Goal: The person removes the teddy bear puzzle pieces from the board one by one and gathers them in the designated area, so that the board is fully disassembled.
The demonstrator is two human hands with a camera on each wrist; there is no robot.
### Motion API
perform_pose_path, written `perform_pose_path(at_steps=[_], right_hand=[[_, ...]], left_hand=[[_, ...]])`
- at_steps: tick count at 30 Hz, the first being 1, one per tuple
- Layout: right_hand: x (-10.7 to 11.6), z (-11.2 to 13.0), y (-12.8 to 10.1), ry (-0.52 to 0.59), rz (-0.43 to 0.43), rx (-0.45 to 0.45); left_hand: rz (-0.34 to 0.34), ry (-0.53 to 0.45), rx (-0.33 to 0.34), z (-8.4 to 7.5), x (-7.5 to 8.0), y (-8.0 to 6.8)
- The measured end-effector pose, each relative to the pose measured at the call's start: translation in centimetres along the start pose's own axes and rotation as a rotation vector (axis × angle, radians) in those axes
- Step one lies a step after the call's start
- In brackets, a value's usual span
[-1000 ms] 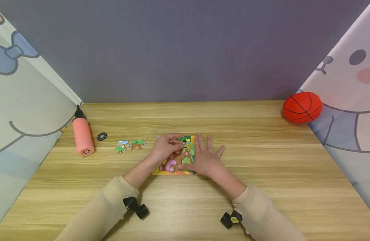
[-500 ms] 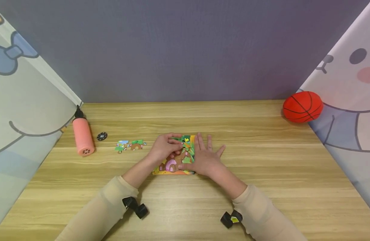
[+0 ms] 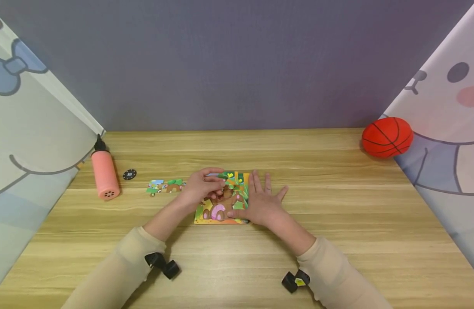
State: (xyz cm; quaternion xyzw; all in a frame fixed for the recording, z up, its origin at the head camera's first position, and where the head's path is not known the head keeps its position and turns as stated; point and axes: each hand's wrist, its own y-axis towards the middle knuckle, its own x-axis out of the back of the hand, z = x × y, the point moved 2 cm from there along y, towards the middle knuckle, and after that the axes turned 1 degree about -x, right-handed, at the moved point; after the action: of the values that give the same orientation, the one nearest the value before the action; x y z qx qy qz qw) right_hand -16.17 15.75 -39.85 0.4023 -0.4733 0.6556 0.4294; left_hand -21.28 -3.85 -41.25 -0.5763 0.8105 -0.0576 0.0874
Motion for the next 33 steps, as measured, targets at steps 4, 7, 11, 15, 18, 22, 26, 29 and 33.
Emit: perform_pose_path(at_steps=[4, 7, 11, 15, 18, 22, 26, 29, 33], right_hand=[[0.0, 0.0, 0.1, -0.007, -0.003, 0.001], [0.0, 0.0, 0.0, -0.013, -0.001, -0.005], [0.0, 0.1, 0.0, -0.013, 0.007, -0.011], [-0.1, 0.2, 0.0, -0.010, 0.008, -0.014], [-0.1, 0.1, 0.0, -0.008, 0.001, -0.018], [-0.1, 0.1, -0.2, -0.003, -0.004, -0.004], [0.0, 0.2, -0.4, -0.019, 0.000, 0.036], [0.1, 0.2, -0.4, -0.035, 0.004, 0.061], [0.0, 0.2, -0.4, -0.052, 0.017, 0.075]], left_hand=[[-0.011, 0.017, -0.001, -0.2, 0.8, -0.3], [-0.010, 0.026, -0.007, -0.4, 1.2, -0.5], [-0.005, 0.006, -0.009, -0.5, 1.8, -0.7], [-0.009, 0.001, -0.023, -0.8, 2.4, -1.0], [-0.014, 0.007, -0.034, -0.9, 2.9, -1.2], [-0.024, 0.022, -0.033, -1.0, 3.6, -1.5], [-0.028, 0.033, -0.033, -1.1, 4.4, -1.8], [-0.036, 0.036, -0.031, -1.2, 5.0, -2.0], [-0.044, 0.038, -0.030, -1.3, 5.7, -2.2]])
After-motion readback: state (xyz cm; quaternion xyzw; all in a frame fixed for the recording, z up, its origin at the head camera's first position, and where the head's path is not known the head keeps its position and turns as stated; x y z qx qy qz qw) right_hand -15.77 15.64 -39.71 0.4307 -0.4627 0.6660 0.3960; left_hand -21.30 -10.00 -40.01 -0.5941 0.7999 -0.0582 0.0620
